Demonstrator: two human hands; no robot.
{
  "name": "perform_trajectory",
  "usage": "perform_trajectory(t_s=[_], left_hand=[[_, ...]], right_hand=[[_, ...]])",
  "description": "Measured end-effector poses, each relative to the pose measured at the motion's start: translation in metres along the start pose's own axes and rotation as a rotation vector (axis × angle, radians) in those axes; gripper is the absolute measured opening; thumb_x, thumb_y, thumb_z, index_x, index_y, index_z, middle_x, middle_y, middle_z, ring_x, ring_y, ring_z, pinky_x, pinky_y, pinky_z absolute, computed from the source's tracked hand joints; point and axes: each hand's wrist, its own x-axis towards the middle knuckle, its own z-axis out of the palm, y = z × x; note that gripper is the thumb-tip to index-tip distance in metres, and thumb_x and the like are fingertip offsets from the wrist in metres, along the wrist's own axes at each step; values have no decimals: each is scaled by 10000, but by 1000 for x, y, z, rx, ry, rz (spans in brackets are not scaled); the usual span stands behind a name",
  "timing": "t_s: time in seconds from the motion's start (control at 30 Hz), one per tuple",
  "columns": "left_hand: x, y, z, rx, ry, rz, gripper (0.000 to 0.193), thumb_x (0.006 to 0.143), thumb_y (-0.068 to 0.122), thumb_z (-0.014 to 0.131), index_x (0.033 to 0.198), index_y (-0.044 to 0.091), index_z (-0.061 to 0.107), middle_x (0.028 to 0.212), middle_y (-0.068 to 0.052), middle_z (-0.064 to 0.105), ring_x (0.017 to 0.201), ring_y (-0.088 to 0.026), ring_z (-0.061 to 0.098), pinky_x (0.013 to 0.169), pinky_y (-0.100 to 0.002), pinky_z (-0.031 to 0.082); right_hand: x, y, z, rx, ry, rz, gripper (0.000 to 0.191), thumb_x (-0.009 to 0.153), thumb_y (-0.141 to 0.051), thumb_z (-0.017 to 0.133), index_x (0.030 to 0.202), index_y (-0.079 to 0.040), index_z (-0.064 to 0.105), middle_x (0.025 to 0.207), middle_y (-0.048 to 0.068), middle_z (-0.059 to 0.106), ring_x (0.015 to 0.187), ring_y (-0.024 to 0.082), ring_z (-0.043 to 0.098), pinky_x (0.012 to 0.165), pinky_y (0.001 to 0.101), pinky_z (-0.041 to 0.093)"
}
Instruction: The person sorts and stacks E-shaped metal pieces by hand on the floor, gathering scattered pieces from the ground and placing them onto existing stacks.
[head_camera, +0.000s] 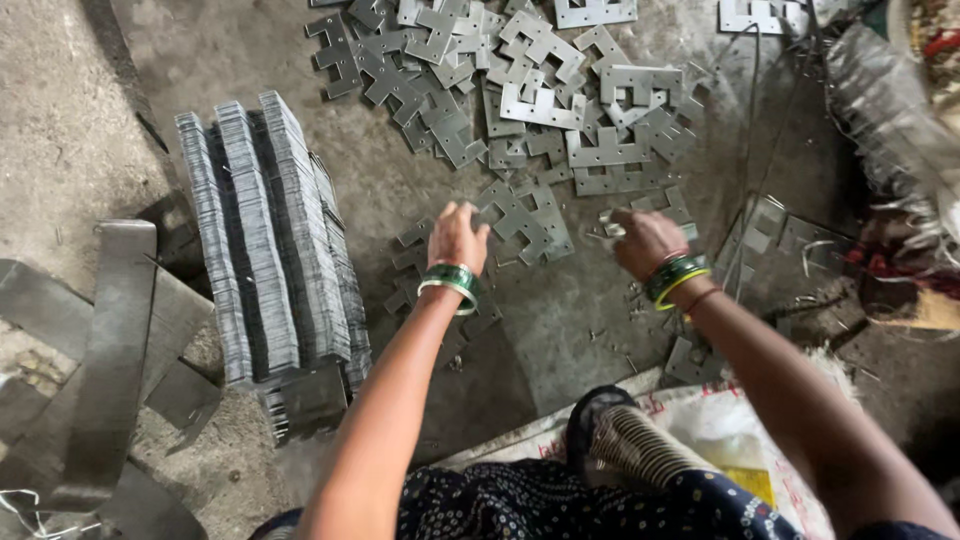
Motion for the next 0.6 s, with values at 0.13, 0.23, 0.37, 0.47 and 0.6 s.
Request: perform_trajectory(t_s=[0.13, 0.23, 0.37, 0.47, 0.6], left_hand=[[34, 11, -4, 74, -11, -50, 400, 814, 169, 826, 1107, 18, 601, 1166, -206, 596, 1124, -403, 600, 922, -462, 527], [46, 11, -5, 107, -108, -61, 467, 799, 176, 839, 1145, 10, 572, 1210, -221, 583, 1156, -404, 585, 941, -462, 523], [51, -4, -6, 113, -72, 70, 510, 721, 168, 900, 1074, -42, 598, 1098, -252, 632, 1062, -415, 618, 903, -468, 523], [51, -21, -9, -484, -166, -184, 306, 734, 73, 879, 934, -39, 676, 908, -160, 750, 859, -298, 726, 796, -393, 595], [48, -46, -30, -1030, -294, -295, 159, 832, 32, 780, 965, -12, 705, 885, -90, 771, 760, -173, 758, 670, -289, 610]], right_hand=[[12, -26, 24, 152, 224, -170, 346, 824, -160, 636, 1165, -140, 686, 1105, 150, 728, 1024, 381, 675, 841, 499, 550], [20, -38, 34, 126, 225, -161, 298, 847, -141, 633, 1142, -134, 669, 1067, 133, 727, 1021, 360, 679, 837, 495, 553], [27, -52, 35, 128, 223, -178, 358, 809, -192, 707, 1144, -100, 619, 1068, 136, 709, 1035, 361, 662, 816, 497, 546], [30, -60, 32, 115, 203, -166, 409, 795, -243, 752, 1143, -90, 600, 1076, 136, 702, 1053, 365, 654, 820, 501, 543], [31, -59, 28, 116, 228, -128, 411, 789, -240, 747, 1144, -91, 606, 1113, 139, 700, 1058, 372, 655, 850, 497, 545]])
